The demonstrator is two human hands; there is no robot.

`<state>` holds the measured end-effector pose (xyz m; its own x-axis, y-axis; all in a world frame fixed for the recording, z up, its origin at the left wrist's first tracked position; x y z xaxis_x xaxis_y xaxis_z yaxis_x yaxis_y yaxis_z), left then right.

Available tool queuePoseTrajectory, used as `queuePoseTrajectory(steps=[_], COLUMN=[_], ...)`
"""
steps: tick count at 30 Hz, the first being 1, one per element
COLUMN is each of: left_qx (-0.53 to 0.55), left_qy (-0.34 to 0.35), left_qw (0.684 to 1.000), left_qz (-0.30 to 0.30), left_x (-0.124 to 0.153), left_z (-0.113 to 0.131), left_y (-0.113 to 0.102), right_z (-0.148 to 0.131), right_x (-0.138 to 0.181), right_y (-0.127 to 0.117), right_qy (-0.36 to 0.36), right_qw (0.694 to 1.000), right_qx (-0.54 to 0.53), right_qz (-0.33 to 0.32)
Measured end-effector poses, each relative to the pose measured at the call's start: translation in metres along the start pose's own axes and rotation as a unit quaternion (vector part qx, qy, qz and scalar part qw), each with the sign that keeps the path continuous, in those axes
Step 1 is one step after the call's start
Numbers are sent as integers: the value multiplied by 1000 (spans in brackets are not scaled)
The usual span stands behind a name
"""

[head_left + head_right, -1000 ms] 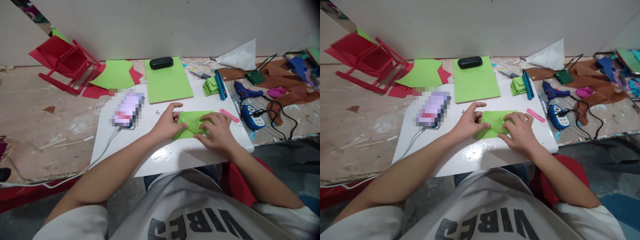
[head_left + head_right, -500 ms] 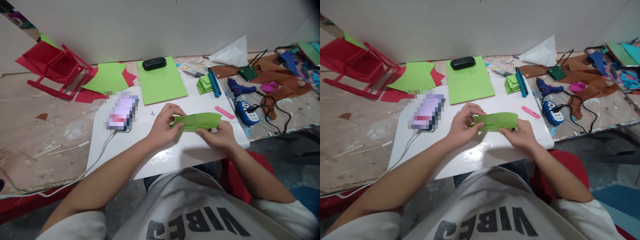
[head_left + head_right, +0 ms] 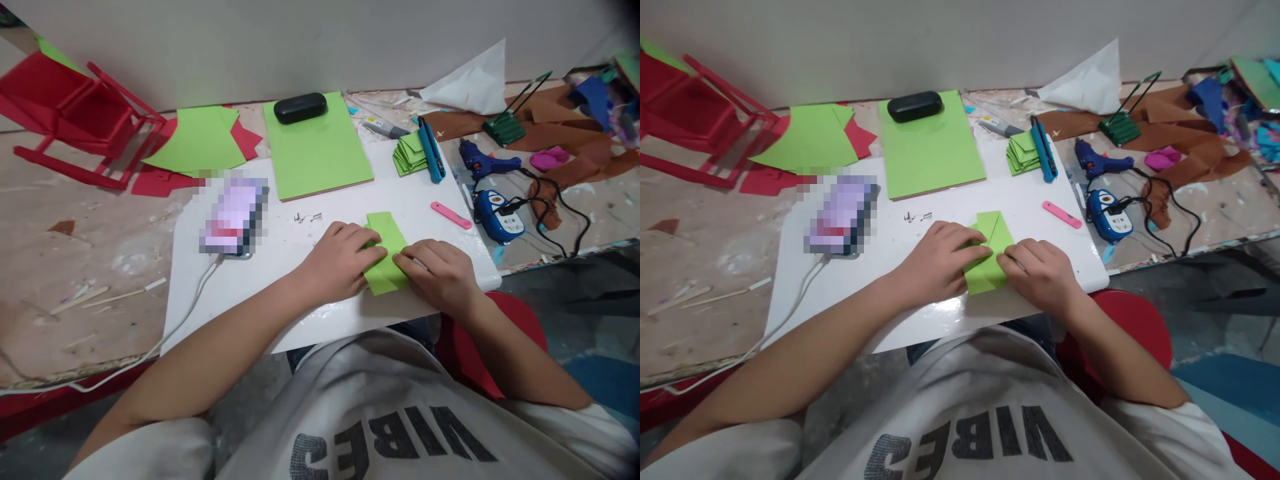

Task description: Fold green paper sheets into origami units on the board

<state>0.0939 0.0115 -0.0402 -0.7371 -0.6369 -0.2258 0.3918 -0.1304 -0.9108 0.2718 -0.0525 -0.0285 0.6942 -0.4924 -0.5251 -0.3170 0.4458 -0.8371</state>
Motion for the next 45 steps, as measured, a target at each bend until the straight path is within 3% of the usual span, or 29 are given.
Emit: queuePoseTrajectory(steps=[3,7,13,17,22,26,31,45], left_qx=[-8,1,68,160,193,204,236,263], left_qy=[3,-3,-59,-109,-140,-161,-207,-228], left_qw=[998,996,993,980,969,963,949,937], left_qz=[-64,-93,-80,-55,-64,-73,-37,-12], left_x=[0,2,-2,-7,-6,-6,-10,-14], left_z=[0,-1,-10,-19,-17,-15,-24,-33], left_y=[9,14,24,24,23,24,26,21], right_z=[5,20,35,44,48,50,52,55], right_x=[4,14,22,21,19,17,18,16], right_y=[3,10,15,23,29,30,30,32], right_qy=[-3,10,24,62,98,127,146,186], right_qw=[999,991,975,967,958,949,939,924], right_qx=[-25,-121,-219,-242,-259,-279,-306,-331], right_qz=[-33,-64,-21,-48,-78,-78,-65,-43])
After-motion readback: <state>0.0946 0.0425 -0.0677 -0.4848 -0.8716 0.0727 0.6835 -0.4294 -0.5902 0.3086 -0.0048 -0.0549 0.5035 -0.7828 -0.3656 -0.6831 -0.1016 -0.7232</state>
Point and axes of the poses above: each hand's wrist, its own x-axis away from the middle knuckle, its own y-axis out of the palm, z = x × y, the point moved 7 cm from there along -x, towards the middle knuckle, and after that the axes turned 10 degrees about -y, right-handed, at the moved point
